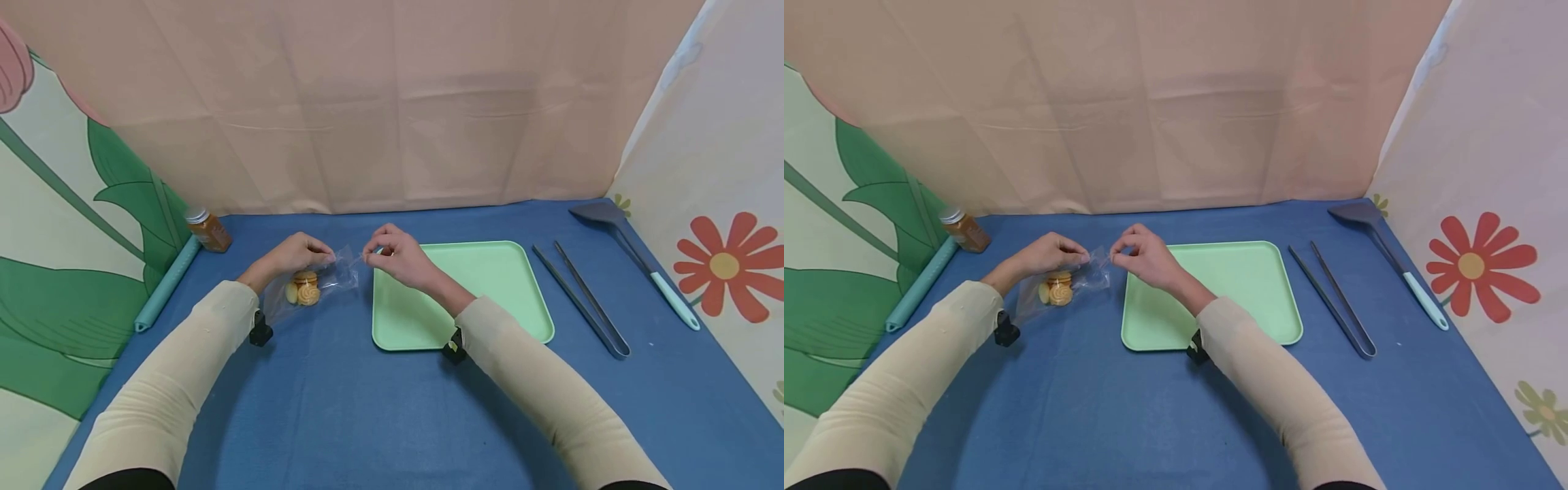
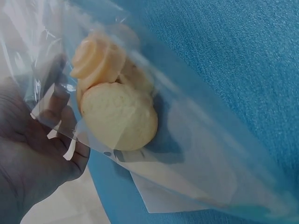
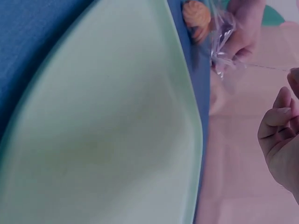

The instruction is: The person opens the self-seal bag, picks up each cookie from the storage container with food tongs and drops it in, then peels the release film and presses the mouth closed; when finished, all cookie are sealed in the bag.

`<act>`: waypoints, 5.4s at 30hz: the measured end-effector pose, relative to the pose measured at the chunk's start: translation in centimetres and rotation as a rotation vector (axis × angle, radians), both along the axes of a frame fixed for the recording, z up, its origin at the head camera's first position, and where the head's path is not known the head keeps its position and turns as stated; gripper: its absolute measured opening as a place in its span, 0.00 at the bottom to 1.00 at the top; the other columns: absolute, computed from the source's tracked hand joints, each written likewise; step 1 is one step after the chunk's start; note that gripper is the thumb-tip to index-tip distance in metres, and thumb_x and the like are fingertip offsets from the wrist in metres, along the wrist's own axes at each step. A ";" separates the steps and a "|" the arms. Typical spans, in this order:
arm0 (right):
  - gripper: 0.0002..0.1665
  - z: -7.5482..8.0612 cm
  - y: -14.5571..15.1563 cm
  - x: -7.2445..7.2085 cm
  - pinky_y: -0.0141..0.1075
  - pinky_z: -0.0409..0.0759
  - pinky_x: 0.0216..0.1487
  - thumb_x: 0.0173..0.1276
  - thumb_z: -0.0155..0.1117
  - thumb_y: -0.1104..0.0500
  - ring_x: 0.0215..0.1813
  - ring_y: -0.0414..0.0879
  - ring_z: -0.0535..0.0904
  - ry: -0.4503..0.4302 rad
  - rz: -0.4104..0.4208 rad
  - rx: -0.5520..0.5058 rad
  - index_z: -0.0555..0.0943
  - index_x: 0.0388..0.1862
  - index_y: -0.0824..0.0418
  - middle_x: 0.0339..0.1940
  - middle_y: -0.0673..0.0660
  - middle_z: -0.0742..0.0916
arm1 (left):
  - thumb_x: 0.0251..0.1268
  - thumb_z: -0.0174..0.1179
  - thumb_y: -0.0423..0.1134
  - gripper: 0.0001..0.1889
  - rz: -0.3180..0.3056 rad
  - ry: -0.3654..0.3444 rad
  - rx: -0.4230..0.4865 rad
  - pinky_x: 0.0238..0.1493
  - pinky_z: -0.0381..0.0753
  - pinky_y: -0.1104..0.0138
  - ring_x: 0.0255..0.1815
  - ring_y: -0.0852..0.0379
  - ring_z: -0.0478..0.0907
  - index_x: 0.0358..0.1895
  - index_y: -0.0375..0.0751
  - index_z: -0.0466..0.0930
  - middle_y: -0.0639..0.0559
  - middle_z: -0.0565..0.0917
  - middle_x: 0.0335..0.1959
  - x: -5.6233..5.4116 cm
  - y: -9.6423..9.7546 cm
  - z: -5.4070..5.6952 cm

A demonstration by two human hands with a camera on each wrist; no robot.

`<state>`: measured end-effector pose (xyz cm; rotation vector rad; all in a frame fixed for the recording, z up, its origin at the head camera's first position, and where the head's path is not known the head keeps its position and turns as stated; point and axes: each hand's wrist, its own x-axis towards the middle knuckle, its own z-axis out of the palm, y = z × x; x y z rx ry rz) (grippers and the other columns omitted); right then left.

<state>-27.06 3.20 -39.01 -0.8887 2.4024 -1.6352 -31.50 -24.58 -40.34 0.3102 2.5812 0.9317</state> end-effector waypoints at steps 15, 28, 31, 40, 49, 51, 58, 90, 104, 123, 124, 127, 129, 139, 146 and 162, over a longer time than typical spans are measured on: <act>0.05 2.0 2.1 2.9 0.39 0.75 0.40 0.69 0.65 0.62 0.41 0.49 0.75 0.030 0.035 0.003 0.88 0.35 0.56 0.46 0.51 0.78 | 0.75 0.59 0.47 0.15 -0.007 0.058 -0.040 0.43 0.75 0.58 0.46 0.48 0.80 0.54 0.45 0.87 0.44 0.86 0.55 0.3 -0.2 0.0; 0.08 3.3 4.4 5.0 0.40 0.76 0.42 0.69 0.65 0.64 0.45 0.48 0.75 0.044 0.074 -0.034 0.87 0.32 0.54 0.46 0.52 0.77 | 0.76 0.58 0.47 0.16 -0.017 0.066 -0.033 0.55 0.79 0.52 0.56 0.47 0.81 0.56 0.45 0.86 0.44 0.85 0.56 0.4 -0.4 0.0; 0.08 3.7 5.1 5.5 0.38 0.75 0.36 0.69 0.65 0.64 0.42 0.49 0.75 0.040 0.077 -0.030 0.87 0.32 0.53 0.46 0.51 0.77 | 0.76 0.58 0.47 0.16 -0.013 0.066 -0.030 0.56 0.79 0.50 0.57 0.46 0.81 0.56 0.44 0.86 0.43 0.85 0.56 0.4 -0.4 0.0; 0.08 5.0 8.2 6.8 0.35 0.76 0.33 0.68 0.65 0.65 0.42 0.49 0.75 0.038 0.067 -0.042 0.87 0.33 0.54 0.46 0.51 0.77 | 0.75 0.58 0.48 0.16 -0.002 0.054 -0.016 0.59 0.77 0.49 0.57 0.46 0.80 0.56 0.45 0.86 0.44 0.86 0.56 0.3 -0.3 -0.1; 0.09 6.0 10.8 8.5 0.35 0.78 0.32 0.67 0.65 0.69 0.37 0.46 0.76 0.080 0.058 -0.076 0.87 0.34 0.57 0.46 0.53 0.77 | 0.75 0.58 0.47 0.17 0.004 0.039 -0.004 0.61 0.76 0.47 0.60 0.44 0.79 0.57 0.42 0.85 0.42 0.84 0.58 0.3 -0.1 -0.2; 0.08 6.3 11.5 8.9 0.34 0.77 0.32 0.67 0.65 0.70 0.36 0.45 0.76 0.101 0.063 -0.088 0.87 0.34 0.59 0.46 0.53 0.77 | 0.75 0.58 0.47 0.17 0.007 0.036 -0.003 0.61 0.76 0.47 0.60 0.44 0.79 0.57 0.42 0.85 0.42 0.84 0.58 0.3 -0.1 -0.3; 0.14 8.2 16.5 10.1 0.35 0.72 0.30 0.64 0.60 0.80 0.31 0.42 0.74 0.155 0.195 -0.190 0.85 0.39 0.66 0.49 0.53 0.78 | 0.75 0.59 0.48 0.17 0.015 0.025 0.003 0.62 0.75 0.47 0.61 0.45 0.78 0.57 0.44 0.85 0.43 0.84 0.59 0.1 -0.4 -0.2; 0.13 3.6 29.0 -1.6 0.39 0.71 0.32 0.74 0.59 0.56 0.25 0.41 0.66 -0.145 -0.200 0.717 0.85 0.33 0.62 0.29 0.54 0.79 | 0.76 0.57 0.46 0.17 0.023 0.035 0.003 0.62 0.75 0.46 0.62 0.43 0.78 0.57 0.42 0.85 0.41 0.83 0.59 0.6 -1.4 0.1; 0.11 0.9 29.0 -1.5 0.47 0.73 0.45 0.74 0.61 0.61 0.46 0.54 0.75 0.112 -0.257 0.679 0.88 0.43 0.66 0.48 0.64 0.79 | 0.76 0.57 0.47 0.16 0.035 0.029 -0.003 0.62 0.75 0.47 0.61 0.44 0.78 0.56 0.44 0.85 0.43 0.83 0.59 0.6 -1.4 0.1; 0.27 1.0 28.4 -2.6 0.55 0.75 0.45 0.74 0.62 0.44 0.49 0.59 0.78 -0.015 -0.312 0.840 0.81 0.58 0.64 0.55 0.68 0.78 | 0.76 0.57 0.48 0.16 0.012 0.046 0.022 0.60 0.76 0.49 0.59 0.46 0.78 0.55 0.44 0.85 0.44 0.84 0.56 0.6 -1.4 0.0; 0.29 1.2 28.3 -2.6 0.55 0.75 0.45 0.74 0.62 0.44 0.48 0.59 0.78 -0.014 -0.315 0.843 0.80 0.60 0.65 0.54 0.68 0.78 | 0.76 0.57 0.48 0.16 0.013 0.046 0.025 0.60 0.76 0.49 0.58 0.46 0.78 0.55 0.44 0.85 0.44 0.84 0.56 0.6 -1.4 0.0; 0.34 1.7 27.8 -2.7 0.53 0.75 0.43 0.73 0.61 0.41 0.46 0.57 0.77 0.017 -0.320 0.855 0.75 0.67 0.64 0.52 0.66 0.79 | 0.76 0.57 0.48 0.15 0.017 0.044 0.030 0.59 0.76 0.49 0.57 0.46 0.78 0.54 0.44 0.85 0.44 0.84 0.55 0.6 -1.4 -0.1; 0.38 2.2 27.1 -2.7 0.52 0.75 0.42 0.73 0.60 0.40 0.46 0.57 0.77 0.032 -0.326 0.856 0.70 0.72 0.63 0.53 0.67 0.79 | 0.76 0.57 0.48 0.15 0.018 0.042 0.033 0.58 0.76 0.50 0.56 0.46 0.78 0.54 0.44 0.85 0.44 0.84 0.54 0.6 -1.5 -0.1; 0.48 5.9 19.6 -0.3 0.49 0.78 0.41 0.72 0.60 0.37 0.45 0.53 0.81 0.114 -0.304 0.724 0.56 0.81 0.55 0.62 0.64 0.77 | 0.78 0.54 0.48 0.17 0.013 0.026 0.075 0.60 0.75 0.49 0.57 0.44 0.77 0.56 0.41 0.81 0.42 0.82 0.54 0.8 -1.8 -0.3; 0.45 5.1 12.6 1.8 0.45 0.80 0.39 0.71 0.63 0.38 0.44 0.52 0.84 -0.065 -0.128 0.474 0.58 0.81 0.49 0.60 0.57 0.81 | 0.79 0.53 0.47 0.17 0.024 0.027 0.105 0.60 0.73 0.45 0.58 0.42 0.75 0.57 0.40 0.79 0.40 0.79 0.57 1.0 -1.9 -0.3; 0.37 0.5 -2.1 4.2 0.34 0.78 0.26 0.71 0.63 0.40 0.31 0.45 0.82 -0.884 -0.006 0.143 0.68 0.72 0.54 0.62 0.64 0.81 | 0.78 0.55 0.44 0.15 0.031 0.063 0.166 0.60 0.73 0.46 0.55 0.41 0.76 0.54 0.38 0.81 0.38 0.80 0.54 1.7 -2.3 0.1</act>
